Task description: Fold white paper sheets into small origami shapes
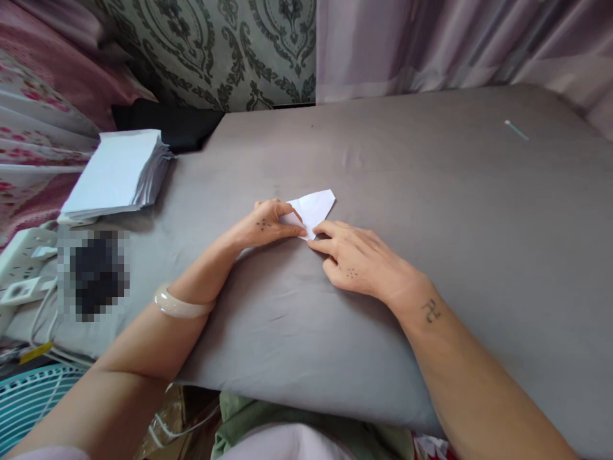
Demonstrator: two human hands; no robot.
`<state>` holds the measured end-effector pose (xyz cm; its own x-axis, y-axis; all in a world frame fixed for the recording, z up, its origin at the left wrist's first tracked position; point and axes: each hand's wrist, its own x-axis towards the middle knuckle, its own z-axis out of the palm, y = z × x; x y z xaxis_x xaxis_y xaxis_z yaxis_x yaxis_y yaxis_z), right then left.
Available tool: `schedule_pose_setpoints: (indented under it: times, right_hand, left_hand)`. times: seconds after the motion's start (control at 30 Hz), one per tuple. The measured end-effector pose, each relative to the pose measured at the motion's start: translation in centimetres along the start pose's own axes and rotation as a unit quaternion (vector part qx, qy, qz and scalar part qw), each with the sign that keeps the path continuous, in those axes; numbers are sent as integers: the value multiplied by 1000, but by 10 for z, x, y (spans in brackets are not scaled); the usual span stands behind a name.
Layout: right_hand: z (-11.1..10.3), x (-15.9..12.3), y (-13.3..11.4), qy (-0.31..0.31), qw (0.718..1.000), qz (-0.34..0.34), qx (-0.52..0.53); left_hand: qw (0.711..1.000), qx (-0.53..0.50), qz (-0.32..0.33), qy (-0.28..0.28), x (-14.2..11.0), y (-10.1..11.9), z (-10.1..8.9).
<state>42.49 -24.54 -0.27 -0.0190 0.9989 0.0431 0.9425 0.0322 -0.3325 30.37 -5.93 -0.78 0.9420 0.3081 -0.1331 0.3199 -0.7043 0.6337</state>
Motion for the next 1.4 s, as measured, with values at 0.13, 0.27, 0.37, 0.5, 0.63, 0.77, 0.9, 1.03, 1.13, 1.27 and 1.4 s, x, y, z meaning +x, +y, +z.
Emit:
schedule_pose_setpoints:
  times: [0.13,0.27,0.37,0.5,0.63,0.77,0.9,1.03,1.13,1.27,1.4]
  right_hand:
    - [-1,1,-4,-8,1000,16,-7]
    - [3,3,-5,4,1000,30,-4]
    - [6,5,-4,19,999,31,-4]
    - [7,7,-4,39,999,27,5]
    - [9,9,-3,68,997,20,12]
    - [12,10,1,87,996,11,20]
    - [14,11,6,90,996,-1,23]
    - [16,14,11,90,995,-1,39]
    - [18,16,14,78,995,1,58]
    - [19,18,14,66,996,0,64]
    - [17,21,11,60,997,-9,51]
  left_hand:
    - [1000,19,-8,0,1,1,1]
    - [997,56,-16,48,0,-2,3]
    - [993,67,-27,95,-3,-8,3]
    - [993,59,-38,97,-6,-13,1]
    - [991,54,-47,114,-5,-11,2]
    - [990,47,-60,122,-3,-9,3]
    - [990,43,-58,124,-2,-10,4]
    - [988,42,-48,137,-1,-14,6]
    - [987,38,-52,150,0,-15,8]
    - [987,27,-61,148,0,-14,7]
    - [988,22,-64,142,2,-15,6]
